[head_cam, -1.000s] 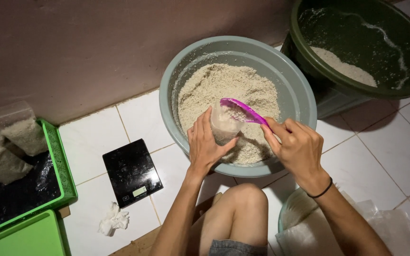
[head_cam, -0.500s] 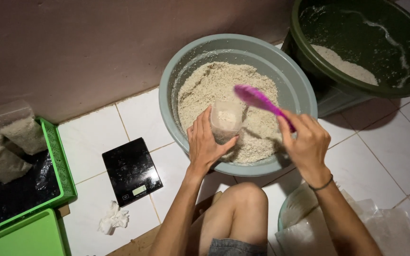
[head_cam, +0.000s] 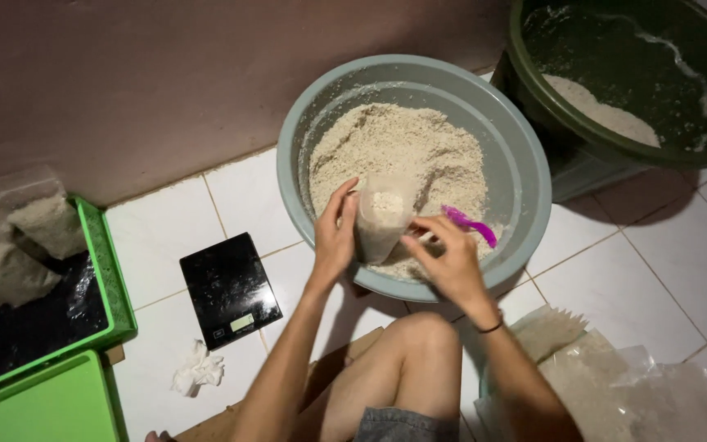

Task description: Scooping granular food material into plastic bags, weighing them on a digital scale for portion control, and placing them into a storage crate.

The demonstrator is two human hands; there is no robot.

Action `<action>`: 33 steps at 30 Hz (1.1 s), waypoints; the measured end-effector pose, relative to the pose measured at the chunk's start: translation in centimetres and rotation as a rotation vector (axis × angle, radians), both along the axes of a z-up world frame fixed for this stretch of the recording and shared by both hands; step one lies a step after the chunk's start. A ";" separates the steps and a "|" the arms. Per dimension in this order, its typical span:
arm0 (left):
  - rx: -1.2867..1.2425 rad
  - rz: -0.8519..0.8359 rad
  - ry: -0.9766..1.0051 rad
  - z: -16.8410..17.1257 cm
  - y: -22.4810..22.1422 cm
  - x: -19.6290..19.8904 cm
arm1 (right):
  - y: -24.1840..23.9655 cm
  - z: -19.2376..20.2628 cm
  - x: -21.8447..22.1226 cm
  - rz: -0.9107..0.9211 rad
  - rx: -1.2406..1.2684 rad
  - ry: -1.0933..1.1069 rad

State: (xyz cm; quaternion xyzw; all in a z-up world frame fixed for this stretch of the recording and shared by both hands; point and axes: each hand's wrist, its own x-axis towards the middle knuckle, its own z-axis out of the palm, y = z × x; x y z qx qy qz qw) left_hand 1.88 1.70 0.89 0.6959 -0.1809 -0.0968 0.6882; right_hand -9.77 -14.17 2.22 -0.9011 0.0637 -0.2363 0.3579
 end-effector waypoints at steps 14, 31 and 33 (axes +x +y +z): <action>0.028 0.051 -0.168 -0.8 1.0 4.2 | 1.0 0.4 2.1 -0.185 -0.085 -0.366; 0.121 0.136 -0.414 -1.1 1.4 3.5 | 0.4 0.5 2.3 -0.038 -0.211 -0.291; 0.125 0.151 -0.403 -1.7 1.3 3.2 | 0.4 -0.7 2.4 -0.053 -0.217 -0.299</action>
